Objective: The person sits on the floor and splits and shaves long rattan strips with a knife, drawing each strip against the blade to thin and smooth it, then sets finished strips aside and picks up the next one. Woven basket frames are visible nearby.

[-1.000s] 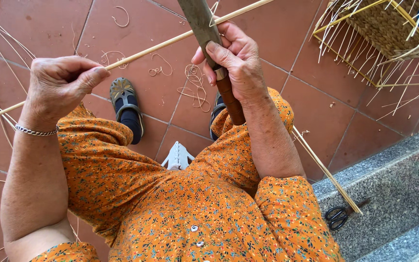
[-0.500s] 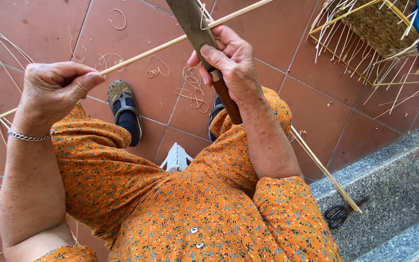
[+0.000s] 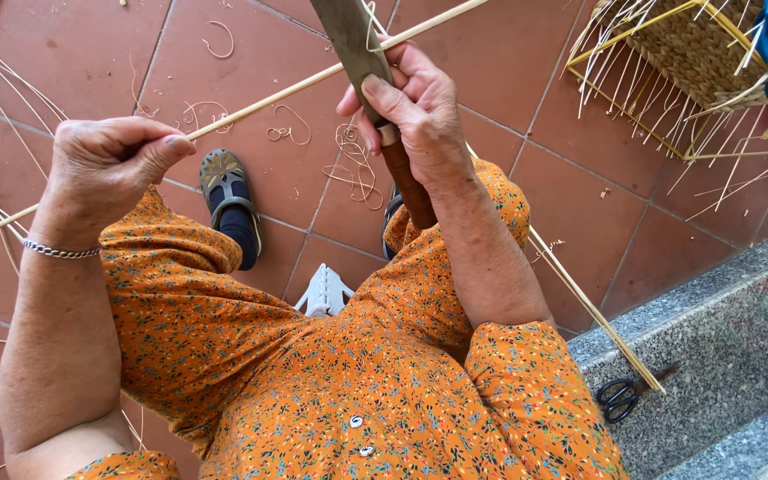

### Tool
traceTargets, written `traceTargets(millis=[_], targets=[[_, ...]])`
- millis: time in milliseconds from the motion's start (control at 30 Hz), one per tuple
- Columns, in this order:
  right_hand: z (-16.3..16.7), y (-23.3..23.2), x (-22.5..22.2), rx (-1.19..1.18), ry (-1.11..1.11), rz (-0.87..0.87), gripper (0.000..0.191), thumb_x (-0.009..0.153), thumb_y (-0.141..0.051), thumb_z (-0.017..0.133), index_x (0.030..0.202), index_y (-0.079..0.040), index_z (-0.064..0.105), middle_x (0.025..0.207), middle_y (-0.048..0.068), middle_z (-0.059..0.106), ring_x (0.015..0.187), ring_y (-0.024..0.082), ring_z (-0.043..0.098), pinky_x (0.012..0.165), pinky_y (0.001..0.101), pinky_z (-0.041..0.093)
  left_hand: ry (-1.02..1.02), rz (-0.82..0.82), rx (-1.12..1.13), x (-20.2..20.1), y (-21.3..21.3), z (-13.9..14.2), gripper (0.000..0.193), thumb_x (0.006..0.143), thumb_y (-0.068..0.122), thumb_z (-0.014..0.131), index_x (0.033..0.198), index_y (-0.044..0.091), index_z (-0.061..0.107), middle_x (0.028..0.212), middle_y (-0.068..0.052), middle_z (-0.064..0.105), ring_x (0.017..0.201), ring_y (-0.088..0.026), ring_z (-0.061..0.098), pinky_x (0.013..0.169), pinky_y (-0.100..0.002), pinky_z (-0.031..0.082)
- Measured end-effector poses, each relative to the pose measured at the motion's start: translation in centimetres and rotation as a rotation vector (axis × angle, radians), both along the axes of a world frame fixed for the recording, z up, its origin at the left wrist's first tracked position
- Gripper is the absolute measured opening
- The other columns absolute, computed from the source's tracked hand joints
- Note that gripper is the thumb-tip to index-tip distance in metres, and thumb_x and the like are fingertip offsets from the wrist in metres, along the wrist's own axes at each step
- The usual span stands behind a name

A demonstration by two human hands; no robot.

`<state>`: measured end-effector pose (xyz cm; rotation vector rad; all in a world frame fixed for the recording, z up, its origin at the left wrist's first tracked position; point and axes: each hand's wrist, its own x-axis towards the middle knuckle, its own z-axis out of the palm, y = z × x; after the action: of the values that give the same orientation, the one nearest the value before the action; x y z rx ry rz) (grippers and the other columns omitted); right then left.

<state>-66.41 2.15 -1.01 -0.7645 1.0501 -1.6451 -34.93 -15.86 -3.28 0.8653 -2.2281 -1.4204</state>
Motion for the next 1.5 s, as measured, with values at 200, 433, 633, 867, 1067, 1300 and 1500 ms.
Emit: traceTargets(millis=[200, 433, 633, 867, 1067, 1300, 1500], targets=[[-1.0, 0.8, -0.4, 0.024, 0.050, -0.007, 0.024, 0.110, -0.006, 0.059, 0.131, 0.005, 0.054, 0.098, 0.018, 0.073, 0.062, 0.014, 0.059, 0.057, 0.0268, 0.048, -0.003, -0.034, 0.012, 0.3, -0.2, 0.4, 0.012, 0.104, 0.013, 0.079, 0.105, 0.001, 0.077, 0.076, 0.002, 0.068, 0.065, -0.001, 0.057, 0.061, -0.019, 0.047], [0.9, 2.9, -5.0, -0.119, -0.028, -0.213, 0.030, 0.113, -0.007, 0.059, 0.140, 0.001, 0.049, 0.093, 0.018, 0.070, 0.057, 0.017, 0.057, 0.049, 0.0282, 0.046, -0.005, 0.059, 0.067, 2.7, -0.5, 0.4, 0.011, 0.106, 0.009, 0.076, 0.104, -0.002, 0.076, 0.082, 0.002, 0.070, 0.073, 0.000, 0.060, 0.063, -0.017, 0.048], [0.6, 2.0, 0.4, 0.012, -0.011, 0.094, 0.057, 0.108, -0.005, 0.060, 0.158, -0.002, 0.032, 0.092, 0.020, 0.071, 0.053, 0.015, 0.056, 0.050, 0.0235, 0.045, 0.004, 0.067, -0.003, 1.3, -0.5, -0.5, 0.011, 0.108, 0.010, 0.079, 0.105, 0.000, 0.077, 0.080, 0.000, 0.070, 0.069, -0.001, 0.058, 0.064, -0.018, 0.048], [1.1, 1.1, 0.9, 0.057, -0.058, 0.115, 0.061, 0.107, -0.004, 0.059, 0.160, -0.008, 0.028, 0.095, 0.019, 0.071, 0.056, 0.017, 0.058, 0.056, 0.0274, 0.048, -0.015, 0.062, 0.047, 1.1, -0.5, 0.3, 0.011, 0.106, 0.011, 0.078, 0.105, 0.000, 0.077, 0.080, 0.001, 0.069, 0.074, -0.001, 0.059, 0.064, -0.017, 0.048], [0.6, 2.1, -1.6, -0.113, -0.315, 0.075, 0.050, 0.109, -0.003, 0.057, 0.155, -0.006, 0.037, 0.089, 0.021, 0.068, 0.052, 0.019, 0.058, 0.047, 0.0296, 0.049, -0.124, 0.052, -0.005, 1.7, -1.0, 0.6, 0.014, 0.106, 0.013, 0.077, 0.110, 0.000, 0.076, 0.087, -0.002, 0.071, 0.080, -0.004, 0.064, 0.070, -0.021, 0.052], [-0.5, 1.2, 1.2, -0.041, -0.242, 0.105, 0.039, 0.110, 0.002, 0.056, 0.147, -0.004, 0.046, 0.091, 0.025, 0.068, 0.055, 0.023, 0.059, 0.050, 0.0298, 0.050, 0.050, -0.114, -0.237, -2.2, 0.9, 0.9, 0.035, 0.098, 0.015, 0.083, 0.128, 0.004, 0.070, 0.117, -0.010, 0.073, 0.106, -0.017, 0.070, 0.092, -0.031, 0.059], [-0.4, -0.4, 3.4, 0.026, -0.204, 0.113, 0.033, 0.107, 0.004, 0.057, 0.138, -0.003, 0.048, 0.095, 0.025, 0.069, 0.056, 0.023, 0.060, 0.054, 0.0299, 0.051, 0.265, -0.045, -0.677, -7.5, 3.0, 1.3, 0.040, 0.091, 0.017, 0.092, 0.122, 0.006, 0.069, 0.120, -0.012, 0.062, 0.110, -0.031, 0.062, 0.094, -0.039, 0.055]])
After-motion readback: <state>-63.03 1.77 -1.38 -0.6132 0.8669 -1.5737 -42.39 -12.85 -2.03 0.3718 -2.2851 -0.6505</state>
